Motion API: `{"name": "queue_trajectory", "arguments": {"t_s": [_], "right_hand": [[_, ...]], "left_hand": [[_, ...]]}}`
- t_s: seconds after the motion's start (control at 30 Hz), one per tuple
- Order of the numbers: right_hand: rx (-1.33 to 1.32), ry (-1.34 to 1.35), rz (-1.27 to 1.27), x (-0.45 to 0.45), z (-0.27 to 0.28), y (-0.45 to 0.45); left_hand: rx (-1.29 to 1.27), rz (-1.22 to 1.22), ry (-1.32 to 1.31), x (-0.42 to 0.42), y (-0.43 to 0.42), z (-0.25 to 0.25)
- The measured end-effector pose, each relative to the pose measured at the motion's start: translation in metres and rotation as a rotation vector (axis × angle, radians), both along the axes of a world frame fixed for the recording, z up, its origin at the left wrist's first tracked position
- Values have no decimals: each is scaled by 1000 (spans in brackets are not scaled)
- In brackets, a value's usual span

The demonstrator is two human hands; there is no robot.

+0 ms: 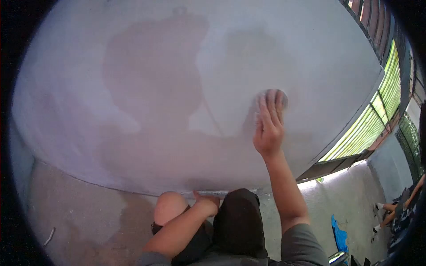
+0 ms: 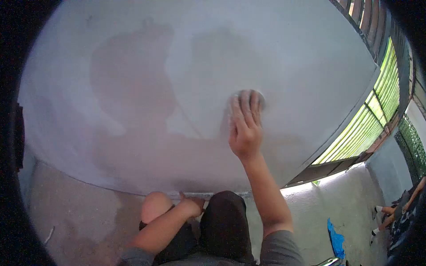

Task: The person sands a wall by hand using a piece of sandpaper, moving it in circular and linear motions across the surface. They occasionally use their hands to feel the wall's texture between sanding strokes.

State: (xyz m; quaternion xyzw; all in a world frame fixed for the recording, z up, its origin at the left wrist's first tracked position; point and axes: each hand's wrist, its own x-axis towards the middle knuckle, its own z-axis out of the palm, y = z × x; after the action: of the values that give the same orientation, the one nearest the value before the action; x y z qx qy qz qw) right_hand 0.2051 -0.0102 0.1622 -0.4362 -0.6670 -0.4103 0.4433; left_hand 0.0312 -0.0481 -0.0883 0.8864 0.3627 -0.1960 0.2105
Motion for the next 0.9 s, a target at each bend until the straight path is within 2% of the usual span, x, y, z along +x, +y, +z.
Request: {"name": "queue_trajectory", "arguments": {"t_s": [0.07, 0.2, 0.33, 0.4, 0.47, 0.6, 0.7, 0.77, 0.8, 0.9], "right_hand": [[-75, -214, -45, -18, 9, 1], [-126, -331, 10, -39, 32, 3], [-24, -303, -63, -49, 57, 2], [3, -291, -60, -54, 58, 5], [-105, -482, 3, -58, 48, 10], [-141, -557, 27, -58, 54, 5], [-103, -496, -50, -48, 64, 2], [-64, -339, -71, -32, 65, 2], [-70, -317, -108, -23, 63, 0], [108, -136, -157, 26, 60, 2]], "left_hand": [[64, 21, 107, 4, 5, 16], [71, 89, 241, -1, 13, 45], [194, 145, 60, -7, 5, 12], [108, 87, 10, -5, 5, 9], [75, 64, 26, 3, -1, 13], [-84, 38, 12, 14, -6, -2], [-88, -18, 4, 9, -9, 4], [-67, -96, 6, 8, -3, -6], [-89, -98, -7, 3, -7, 4], [-83, -141, -40, 1, -6, 14]]}}
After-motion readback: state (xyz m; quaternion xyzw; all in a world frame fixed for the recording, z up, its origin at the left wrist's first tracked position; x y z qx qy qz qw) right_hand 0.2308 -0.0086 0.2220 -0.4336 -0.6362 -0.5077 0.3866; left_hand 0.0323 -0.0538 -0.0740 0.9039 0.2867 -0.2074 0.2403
